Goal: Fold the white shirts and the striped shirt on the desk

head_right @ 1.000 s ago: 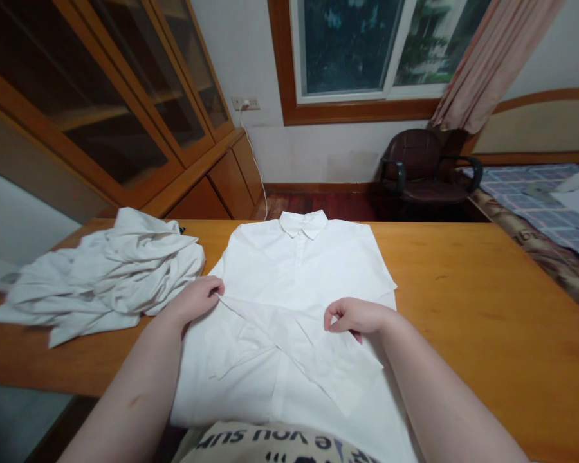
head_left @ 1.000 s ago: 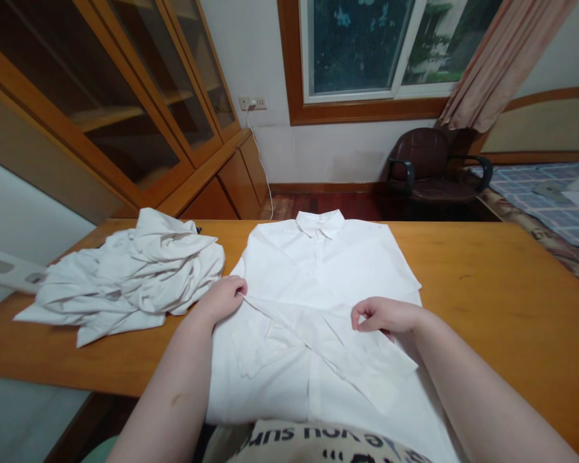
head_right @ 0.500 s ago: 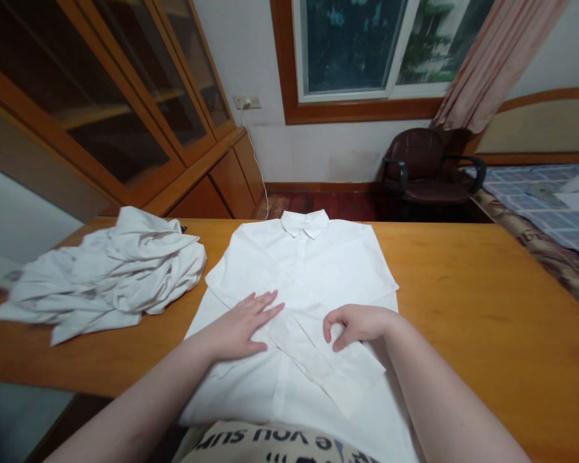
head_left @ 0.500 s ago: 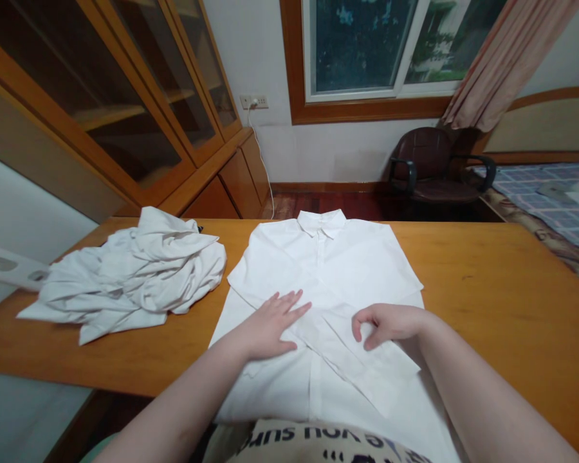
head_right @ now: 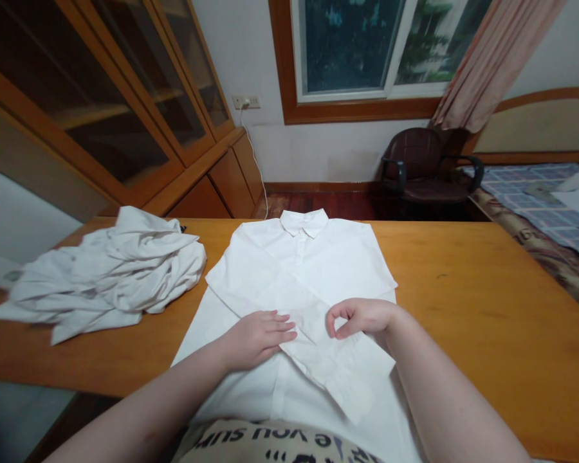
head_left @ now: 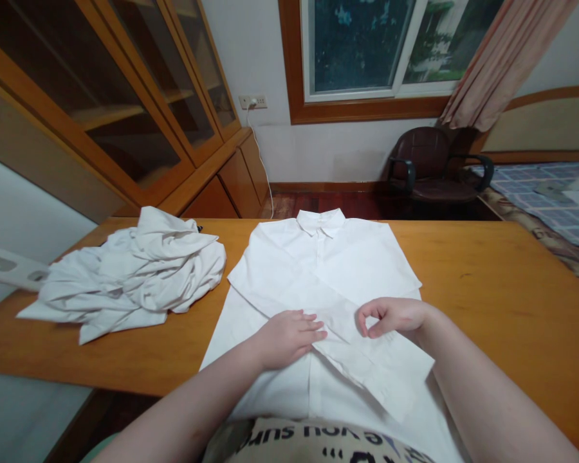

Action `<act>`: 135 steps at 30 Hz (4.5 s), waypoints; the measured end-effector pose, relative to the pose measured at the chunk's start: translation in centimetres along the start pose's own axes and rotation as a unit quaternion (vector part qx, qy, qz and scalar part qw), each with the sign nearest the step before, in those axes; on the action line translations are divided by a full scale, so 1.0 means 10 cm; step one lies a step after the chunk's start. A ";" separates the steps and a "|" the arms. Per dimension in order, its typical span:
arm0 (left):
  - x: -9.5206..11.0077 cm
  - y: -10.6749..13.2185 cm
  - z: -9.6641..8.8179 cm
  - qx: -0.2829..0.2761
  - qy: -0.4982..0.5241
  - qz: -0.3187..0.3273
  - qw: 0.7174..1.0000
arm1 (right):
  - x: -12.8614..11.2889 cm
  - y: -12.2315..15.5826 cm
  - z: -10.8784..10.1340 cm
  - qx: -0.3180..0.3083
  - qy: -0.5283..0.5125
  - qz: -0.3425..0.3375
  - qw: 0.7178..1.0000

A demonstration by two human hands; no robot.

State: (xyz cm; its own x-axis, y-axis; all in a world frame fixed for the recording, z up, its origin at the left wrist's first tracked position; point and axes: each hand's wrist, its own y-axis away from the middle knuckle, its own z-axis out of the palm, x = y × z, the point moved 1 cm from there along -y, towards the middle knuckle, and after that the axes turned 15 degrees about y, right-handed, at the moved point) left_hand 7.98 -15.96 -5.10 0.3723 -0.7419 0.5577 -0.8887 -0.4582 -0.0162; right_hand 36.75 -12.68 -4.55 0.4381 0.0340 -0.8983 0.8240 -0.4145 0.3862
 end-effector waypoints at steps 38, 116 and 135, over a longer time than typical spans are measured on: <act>-1.76 -0.48 -0.76 0.191 -0.098 -0.607 0.765 | 0.09 -0.35 0.08 0.254 0.428 0.011 0.867; -1.07 0.25 -0.27 0.127 -0.133 -0.424 0.887 | 0.05 -0.36 0.12 0.221 0.436 0.024 0.872; -1.45 0.27 -0.49 0.133 -0.156 -0.437 0.876 | 0.09 -0.35 0.12 0.254 0.436 0.043 0.862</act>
State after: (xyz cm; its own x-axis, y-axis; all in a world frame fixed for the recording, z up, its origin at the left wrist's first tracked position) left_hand -1.09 -4.05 -9.12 0.9710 -0.1289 0.2011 -0.1490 -0.9849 0.0879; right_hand 33.82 -12.29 -6.99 0.7757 0.5625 -0.2862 0.6087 -0.7866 0.1036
